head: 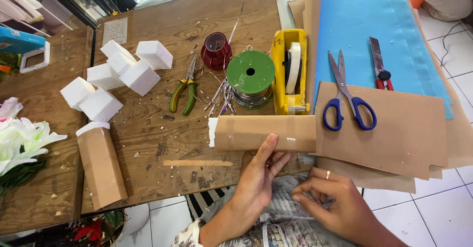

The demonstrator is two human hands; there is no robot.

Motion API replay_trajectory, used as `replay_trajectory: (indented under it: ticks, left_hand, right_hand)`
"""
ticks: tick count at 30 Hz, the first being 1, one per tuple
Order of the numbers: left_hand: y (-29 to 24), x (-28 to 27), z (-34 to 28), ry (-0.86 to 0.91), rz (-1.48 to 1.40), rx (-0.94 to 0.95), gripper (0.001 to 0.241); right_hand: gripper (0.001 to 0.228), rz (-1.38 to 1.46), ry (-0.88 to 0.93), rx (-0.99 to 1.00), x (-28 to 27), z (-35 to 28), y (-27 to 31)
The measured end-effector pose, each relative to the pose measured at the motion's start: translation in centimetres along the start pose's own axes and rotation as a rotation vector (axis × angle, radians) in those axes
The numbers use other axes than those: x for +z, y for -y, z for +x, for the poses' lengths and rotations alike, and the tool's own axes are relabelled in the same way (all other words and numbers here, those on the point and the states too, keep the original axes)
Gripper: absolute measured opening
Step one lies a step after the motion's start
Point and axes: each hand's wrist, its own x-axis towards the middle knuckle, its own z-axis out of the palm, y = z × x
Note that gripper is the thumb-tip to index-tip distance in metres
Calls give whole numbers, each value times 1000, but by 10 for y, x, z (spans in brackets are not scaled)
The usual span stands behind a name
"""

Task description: The person wraps pieces of floral foam in cardboard and secures them with adhesive tape.

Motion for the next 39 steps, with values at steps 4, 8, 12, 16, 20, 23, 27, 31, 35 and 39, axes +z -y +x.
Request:
replay_trajectory:
  ticks: [4,8,12,16,20,23,27,31,35,39]
  left_hand:
    - [5,-1,1,-83,-37,-132,46]
    - [8,-5,-2,-81,-22,-123,42]
    - [7,-9,1,-73,-31,-85,43]
    - [3,-12,-12,48,-22,24,61]
    - [8,-31,-26,453,173,236,78]
    - [21,-72,-35,590,632,292,44]
    - [21,-81,-34,523,744,260,49]
    - [23,-85,-28,513,647,252,58]
    - [26,-94,-19,507,637,267,51]
    - [37,-104,-2,472,601,289,50]
  right_hand:
    - [20,-70,-152,253,11,6,-40]
    - [15,191,-289,461,12,30,-51]
    - [5,194,-376,277,18,45,-55]
    - [60,282,-424,240,14,50,-39]
    - [56,377,-462,-3,6,57,-38]
    - [68,207,-503,-33,2,71,-36]
    - [30,272,-435,71,4,74,-37]
    - [33,463,-450,140,18,65,-54]
    - [30,586,-494,200,32,66,-71]
    - [25,812,-537,229,43,74,-92]
